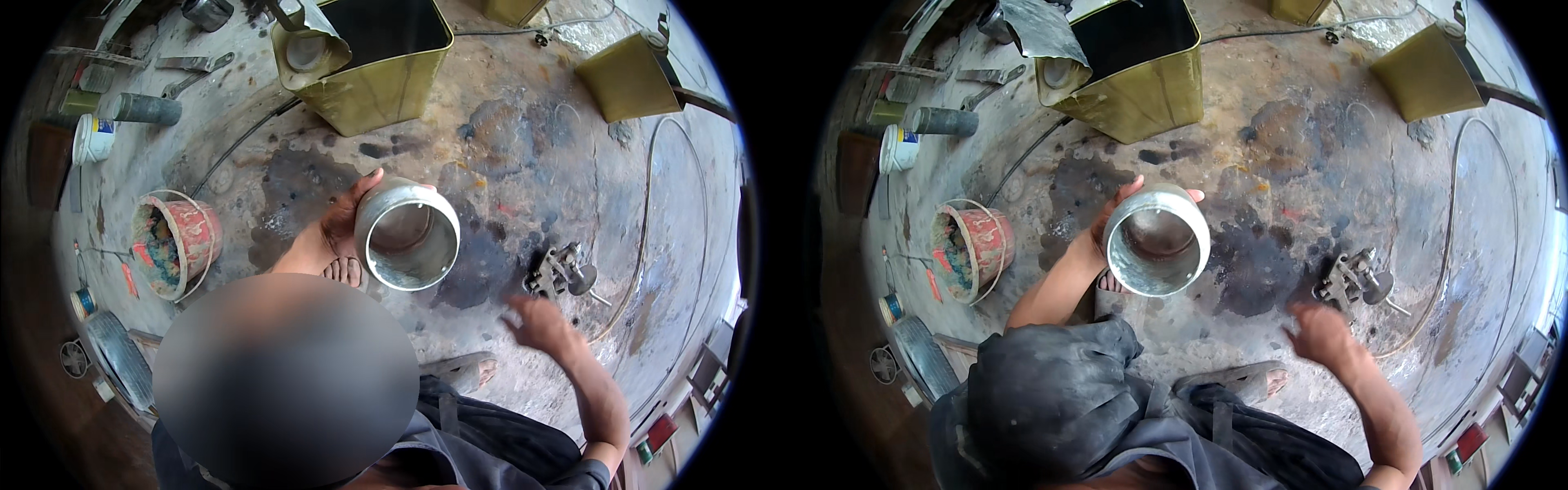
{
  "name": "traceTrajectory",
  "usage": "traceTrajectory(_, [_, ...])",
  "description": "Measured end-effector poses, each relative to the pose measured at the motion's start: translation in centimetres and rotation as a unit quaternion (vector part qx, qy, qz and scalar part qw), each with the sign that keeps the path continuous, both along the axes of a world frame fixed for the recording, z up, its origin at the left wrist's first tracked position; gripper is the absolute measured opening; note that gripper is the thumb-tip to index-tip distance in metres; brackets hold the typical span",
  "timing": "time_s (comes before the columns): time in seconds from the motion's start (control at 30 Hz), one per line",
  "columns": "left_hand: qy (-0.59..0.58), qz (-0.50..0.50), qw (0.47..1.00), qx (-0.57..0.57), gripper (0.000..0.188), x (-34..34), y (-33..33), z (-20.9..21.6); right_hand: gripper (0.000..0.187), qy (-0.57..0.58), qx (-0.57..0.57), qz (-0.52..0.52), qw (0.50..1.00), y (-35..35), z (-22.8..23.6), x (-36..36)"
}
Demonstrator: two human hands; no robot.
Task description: The person repeatedly assembles a paint sprayer, pours liquid from a yellow can into the sprayer's cup, and tests the sprayer by spraying onto the floor. The person disassembles and reassembles the sprayer multiple times, refilling the cup as needed.
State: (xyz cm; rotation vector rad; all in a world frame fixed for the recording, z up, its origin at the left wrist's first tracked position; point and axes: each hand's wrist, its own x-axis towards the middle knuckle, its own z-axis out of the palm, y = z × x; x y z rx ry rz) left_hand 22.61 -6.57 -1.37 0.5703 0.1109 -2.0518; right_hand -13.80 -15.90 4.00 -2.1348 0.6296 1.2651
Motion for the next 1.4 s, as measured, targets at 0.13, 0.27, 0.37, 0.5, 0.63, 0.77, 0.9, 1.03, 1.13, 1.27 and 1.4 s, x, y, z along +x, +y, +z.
traceTrajectory(0.13, [-0.001,-0.015,1.000,-0.019,0.091,-1.0,-0.6,-1.1,0.077,0.041,0.324,-0.069,0.943,5.4,-0.2,-1.7])
traceTrajectory(0.27, [0.011,-0.027,0.998,-0.049,0.093,-0.4,0.1,-0.6,0.074,0.112,0.595,-0.124,0.787,11.5,-3.7,-7.3])
traceTrajectory(0.37, [0.050,-0.016,0.998,-0.035,0.082,0.8,0.7,-0.2,0.076,0.132,0.624,-0.092,0.764,12.4,-4.5,-6.5])
traceTrajectory(0.5, [0.039,0.014,0.999,-0.035,0.083,1.9,0.8,0.9,0.070,0.169,0.604,-0.017,0.779,12.0,-4.7,-4.2])
traceTrajectory(0.63, [0.046,0.035,0.997,-0.056,0.084,2.4,1.1,1.8,0.070,0.144,0.612,0.005,0.778,12.3,-4.9,-4.2])
traceTrajectory(0.77, [0.051,0.050,0.995,-0.068,0.083,3.4,2.1,2.3,0.067,0.107,0.636,-0.011,0.764,13.4,-5.5,-4.3])
traceTrajectory(0.9, [0.041,0.065,0.994,-0.076,0.083,4.0,2.6,3.1,0.065,0.056,0.642,-0.011,0.765,13.3,-5.3,-3.8])
traceTrajectory(1.03, [0.020,0.084,0.994,-0.072,0.084,4.1,3.0,3.1,0.062,0.018,0.665,-0.023,0.746,13.9,-6.0,-4.5])
traceTrajectory(1.13, [0.021,0.084,0.991,-0.098,0.087,4.1,3.4,4.2,0.060,0.009,0.675,-0.020,0.737,13.8,-6.1,-4.2])
traceTrajectory(1.27, [-0.013,0.074,0.992,-0.097,0.089,4.8,2.7,4.5,0.059,0.049,0.650,-0.012,0.758,12.0,-3.6,-1.9])
traceTrajectory(1.4, [-0.030,0.088,0.989,-0.113,0.088,5.5,2.8,4.5,0.058,0.085,0.629,0.042,0.772,11.4,-3.5,-0.8])
